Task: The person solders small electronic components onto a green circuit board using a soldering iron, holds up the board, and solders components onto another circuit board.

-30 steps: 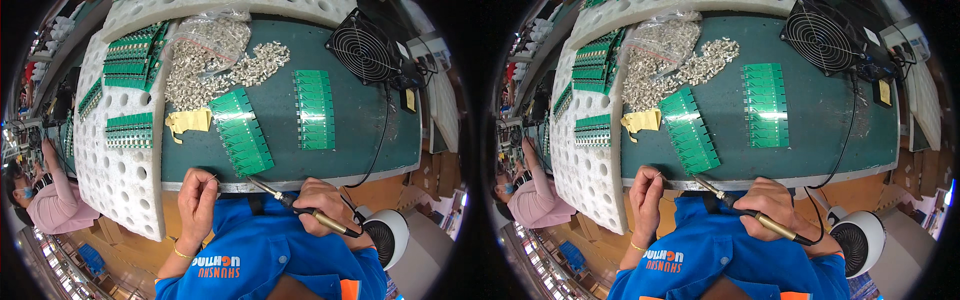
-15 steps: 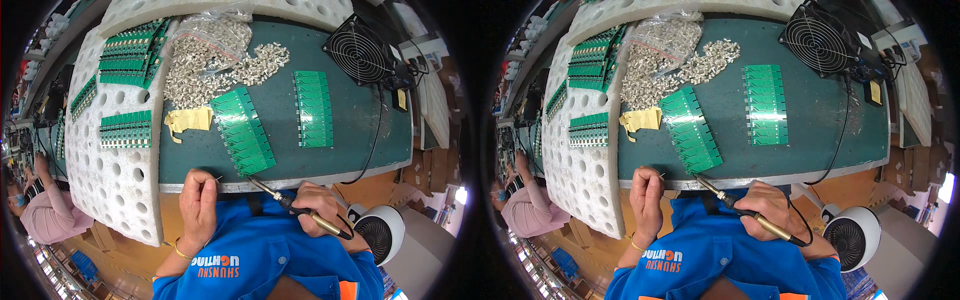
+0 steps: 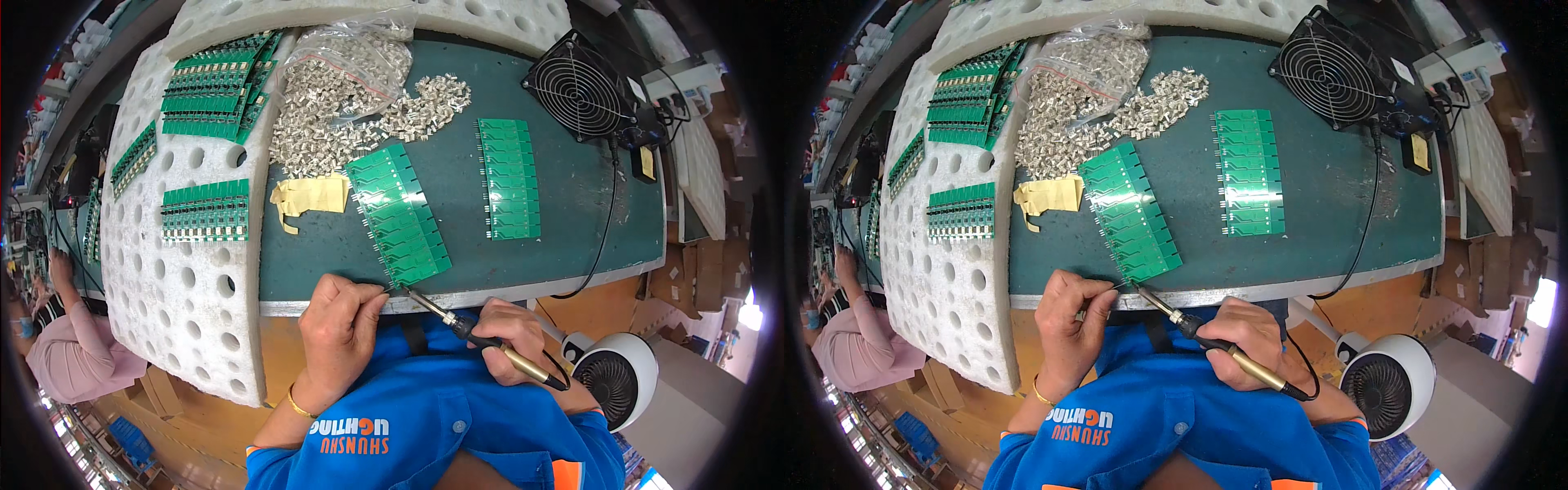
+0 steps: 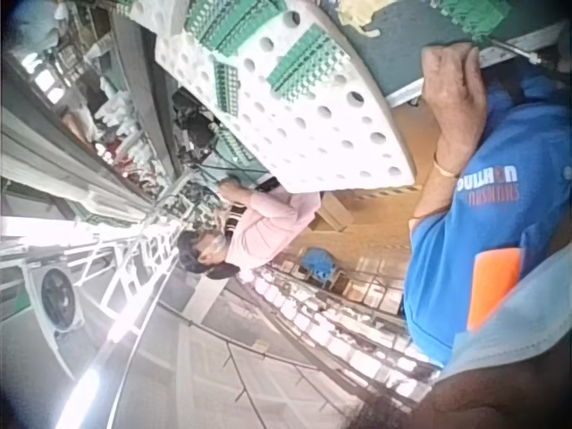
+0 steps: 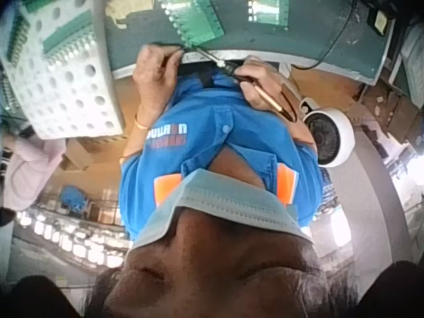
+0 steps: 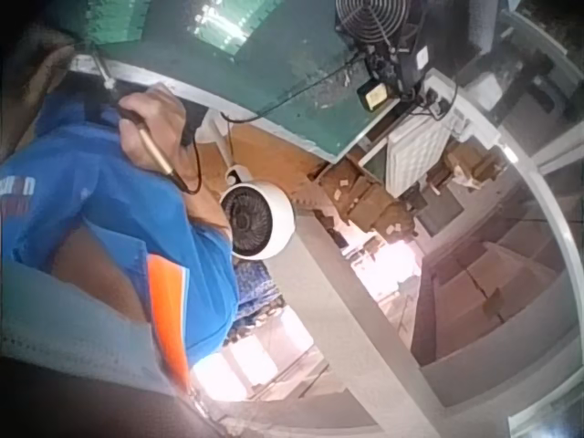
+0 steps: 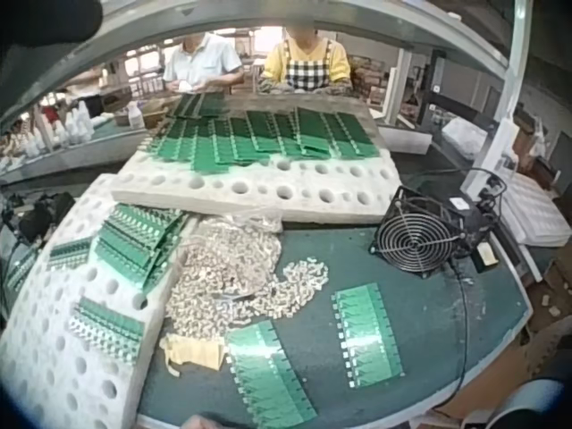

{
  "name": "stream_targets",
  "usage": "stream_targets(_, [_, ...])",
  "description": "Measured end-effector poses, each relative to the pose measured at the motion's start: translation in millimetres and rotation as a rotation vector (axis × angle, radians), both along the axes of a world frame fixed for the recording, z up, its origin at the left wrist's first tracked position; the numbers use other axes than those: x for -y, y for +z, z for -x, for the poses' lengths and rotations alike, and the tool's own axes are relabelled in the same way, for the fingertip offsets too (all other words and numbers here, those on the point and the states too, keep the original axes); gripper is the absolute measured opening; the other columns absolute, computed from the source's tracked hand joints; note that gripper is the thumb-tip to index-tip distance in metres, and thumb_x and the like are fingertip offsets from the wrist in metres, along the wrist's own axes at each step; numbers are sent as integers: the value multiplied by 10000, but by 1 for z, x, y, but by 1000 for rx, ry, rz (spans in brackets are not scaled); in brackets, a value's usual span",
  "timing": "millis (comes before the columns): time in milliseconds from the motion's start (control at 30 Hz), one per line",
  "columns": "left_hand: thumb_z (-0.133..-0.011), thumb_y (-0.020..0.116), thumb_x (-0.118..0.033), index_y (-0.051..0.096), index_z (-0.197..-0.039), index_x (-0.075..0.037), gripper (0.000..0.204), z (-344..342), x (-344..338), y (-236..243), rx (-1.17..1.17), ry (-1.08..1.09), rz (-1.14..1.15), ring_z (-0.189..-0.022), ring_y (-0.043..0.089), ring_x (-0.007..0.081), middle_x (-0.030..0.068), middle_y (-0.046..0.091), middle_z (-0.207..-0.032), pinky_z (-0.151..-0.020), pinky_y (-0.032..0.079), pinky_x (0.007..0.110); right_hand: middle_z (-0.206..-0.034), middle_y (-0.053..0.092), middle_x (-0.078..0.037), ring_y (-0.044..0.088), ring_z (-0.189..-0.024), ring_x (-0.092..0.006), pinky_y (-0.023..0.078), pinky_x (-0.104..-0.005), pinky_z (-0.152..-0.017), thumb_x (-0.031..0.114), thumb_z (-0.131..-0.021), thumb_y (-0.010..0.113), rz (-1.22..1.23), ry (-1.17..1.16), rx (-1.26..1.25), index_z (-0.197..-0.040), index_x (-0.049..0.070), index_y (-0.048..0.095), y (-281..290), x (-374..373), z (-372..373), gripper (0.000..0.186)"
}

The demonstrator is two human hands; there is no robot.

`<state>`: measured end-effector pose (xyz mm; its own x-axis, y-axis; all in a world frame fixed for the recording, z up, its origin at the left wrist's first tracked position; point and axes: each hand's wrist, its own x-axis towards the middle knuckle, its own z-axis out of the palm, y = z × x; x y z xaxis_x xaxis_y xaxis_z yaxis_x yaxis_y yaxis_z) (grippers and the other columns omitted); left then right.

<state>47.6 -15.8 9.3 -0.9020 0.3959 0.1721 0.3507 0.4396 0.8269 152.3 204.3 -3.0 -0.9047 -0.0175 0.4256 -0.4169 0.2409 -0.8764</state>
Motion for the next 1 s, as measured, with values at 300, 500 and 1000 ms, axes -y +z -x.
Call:
stream_targets(300, [-767, 758, 47, 687, -851, -12, 124, 7, -1, 0, 58, 1, -32, -667, 560, 185, 69, 574, -736, -583, 443, 290, -763, 602, -47, 568, -640, -206, 415, -352, -643, 12, -690, 746, -151, 175, 55, -968, 61, 696, 31, -26, 20, 287])
stream_targets(500, [-756, 755, 59, 686, -831, -8, 122, 10, -1, -1, 58, -14, -35, -668, 562, 186, 71, 589, -736, -589, 447, 295, -794, 571, -22, 545, -698, -196, 393, -347, -671, -49, -649, 729, -189, 224, 135, -946, 102, 736, 45, -36, 33, 333])
stream_targets(1000, [-741, 750, 72, 688, -820, -6, 127, 14, -3, 4, 136, -17, -17, -660, 560, 186, 70, 582, -731, -588, 446, 299, -799, 555, -29, 543, -714, -212, 388, -344, -643, -73, -651, 712, -211, 318, 203, -925, 114, 735, 44, -42, 51, 333])
